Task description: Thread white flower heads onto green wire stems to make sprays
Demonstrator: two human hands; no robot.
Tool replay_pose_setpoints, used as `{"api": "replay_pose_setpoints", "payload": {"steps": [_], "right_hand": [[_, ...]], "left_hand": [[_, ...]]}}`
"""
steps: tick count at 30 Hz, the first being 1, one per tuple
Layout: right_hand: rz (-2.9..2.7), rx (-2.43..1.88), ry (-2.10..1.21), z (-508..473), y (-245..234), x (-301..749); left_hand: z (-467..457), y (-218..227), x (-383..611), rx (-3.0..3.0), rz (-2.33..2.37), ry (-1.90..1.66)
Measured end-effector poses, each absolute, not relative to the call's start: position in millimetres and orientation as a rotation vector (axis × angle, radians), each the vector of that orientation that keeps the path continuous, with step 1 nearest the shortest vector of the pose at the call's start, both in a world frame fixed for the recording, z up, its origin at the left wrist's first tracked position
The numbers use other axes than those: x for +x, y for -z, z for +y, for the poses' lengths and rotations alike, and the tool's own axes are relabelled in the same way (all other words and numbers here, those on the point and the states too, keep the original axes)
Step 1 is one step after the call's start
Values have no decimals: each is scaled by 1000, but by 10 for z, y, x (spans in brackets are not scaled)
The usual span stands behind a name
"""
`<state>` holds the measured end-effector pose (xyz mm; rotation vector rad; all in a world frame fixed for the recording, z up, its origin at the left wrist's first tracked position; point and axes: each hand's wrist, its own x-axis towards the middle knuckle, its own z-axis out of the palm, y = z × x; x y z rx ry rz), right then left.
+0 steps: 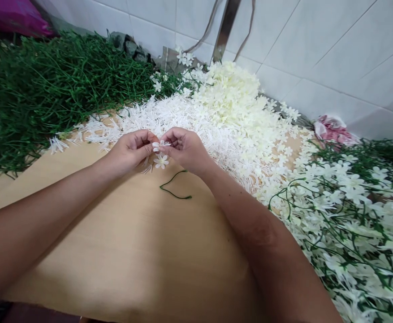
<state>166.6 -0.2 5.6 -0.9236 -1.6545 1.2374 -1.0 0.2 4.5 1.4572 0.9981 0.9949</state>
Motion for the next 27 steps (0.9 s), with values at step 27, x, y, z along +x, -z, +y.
{"api": "replay_pose_setpoints", "payload": {"steps": [27], "right_hand": [[-1151,-893,-1560,101,-21,1882]], "left_hand": [[-320,-130,123,2804,1253,-203]]}}
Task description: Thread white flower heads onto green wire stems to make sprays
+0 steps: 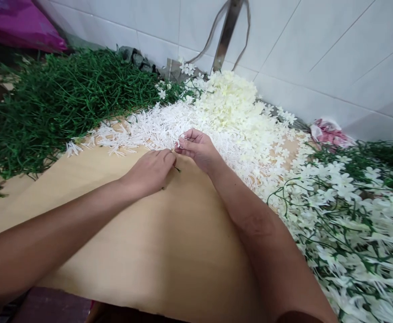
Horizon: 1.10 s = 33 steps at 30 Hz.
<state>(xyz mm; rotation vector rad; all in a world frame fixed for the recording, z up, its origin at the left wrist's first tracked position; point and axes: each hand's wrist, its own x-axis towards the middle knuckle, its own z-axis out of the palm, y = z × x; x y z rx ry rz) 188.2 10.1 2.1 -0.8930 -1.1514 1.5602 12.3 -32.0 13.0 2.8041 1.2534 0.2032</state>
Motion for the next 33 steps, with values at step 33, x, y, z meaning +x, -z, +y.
{"api": "replay_pose_setpoints", "payload": {"steps": [33], "right_hand": [[-896,-836,-1456,-520,252,1751]], "left_hand": [[-207,118,32,1513,776,-799]]}}
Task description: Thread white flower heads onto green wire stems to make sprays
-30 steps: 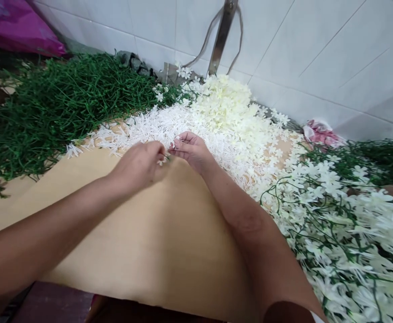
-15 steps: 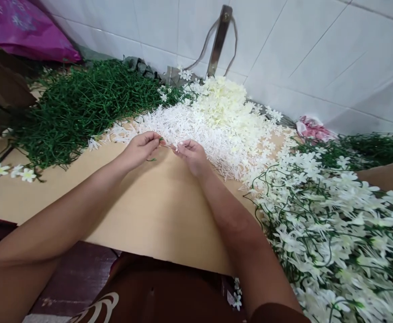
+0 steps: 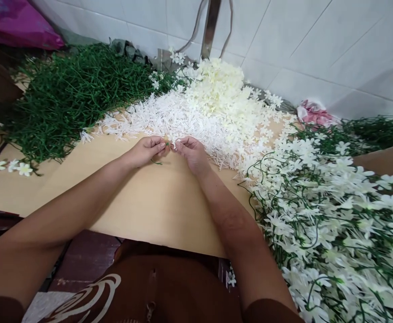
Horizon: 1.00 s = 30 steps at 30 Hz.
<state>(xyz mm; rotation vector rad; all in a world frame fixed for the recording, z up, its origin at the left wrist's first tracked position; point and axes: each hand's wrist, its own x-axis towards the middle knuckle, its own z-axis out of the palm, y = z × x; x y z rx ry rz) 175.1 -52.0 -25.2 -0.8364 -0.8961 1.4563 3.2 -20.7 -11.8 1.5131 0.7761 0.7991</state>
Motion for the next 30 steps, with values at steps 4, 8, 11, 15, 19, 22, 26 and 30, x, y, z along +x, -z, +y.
{"api": "replay_pose_setpoints", "payload": {"steps": [4,8,11,15,19,22,26,30], "right_hand": [[-979,-851,-1459,-528,268,1758],[-1013,-887,-1452,-525,266,1766],[-1010,-914,-1445,-532,243,1758],[-1042,-949,-1398,-548,211,1721],[-1079,-1016,-1302,-561,207,1686],[-1097,-1014,-1276,-578,206,1677],[-1148,-985,-1278,-602,190,1687],[-1212,-1003,-1304,-595,179,1715]], "left_hand": [[-204,115,24,1504,723,-761],[-189,118,19,1502,717,-726],[-185,118,21,1491,719,-737],[-202,94,27,1490,740,-739],[-218,63,30,1505,782,-730],[-217,65,27,1539,802,-721],[-213,107,29,1566,803,-744],[-224,124,31,1593,791,-703]]}}
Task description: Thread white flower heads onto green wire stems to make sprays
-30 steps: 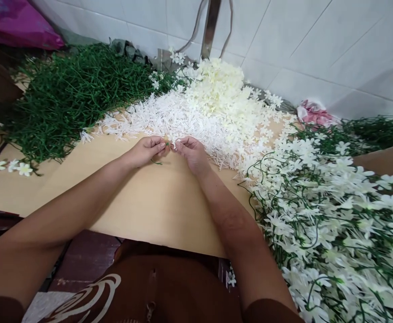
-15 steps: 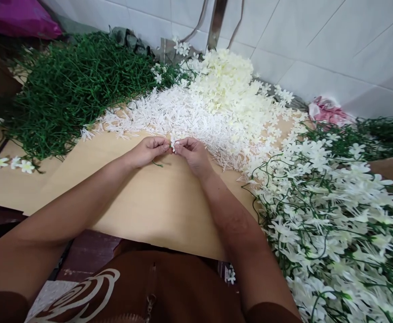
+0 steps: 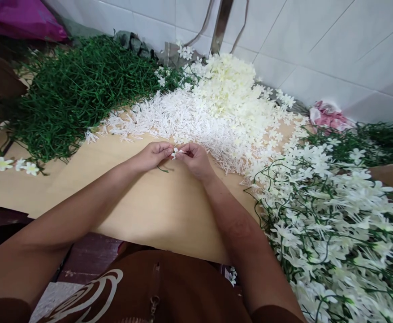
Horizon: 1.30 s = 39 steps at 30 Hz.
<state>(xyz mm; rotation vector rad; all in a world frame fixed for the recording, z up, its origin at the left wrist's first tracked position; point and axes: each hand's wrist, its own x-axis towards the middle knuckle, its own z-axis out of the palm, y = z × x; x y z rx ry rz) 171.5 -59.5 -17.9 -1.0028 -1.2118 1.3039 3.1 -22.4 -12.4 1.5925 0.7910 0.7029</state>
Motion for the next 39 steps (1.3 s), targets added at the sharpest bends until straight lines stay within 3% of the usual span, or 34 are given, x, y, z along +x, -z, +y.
{"api": "replay_pose_setpoints", "payload": {"steps": [20,29,39], "right_hand": [[-1229,-1245,-1445,-533,111,1731],[-1089,-1157,-1462,-511,153,1658],[-718,-1128,-1792,-687,-77,1893]], "left_hand": [[-236,96,-18,1687,857,-538],[-193,103,23,1685,862,-581],[-663,-247,-361,2461,940,-789]]}}
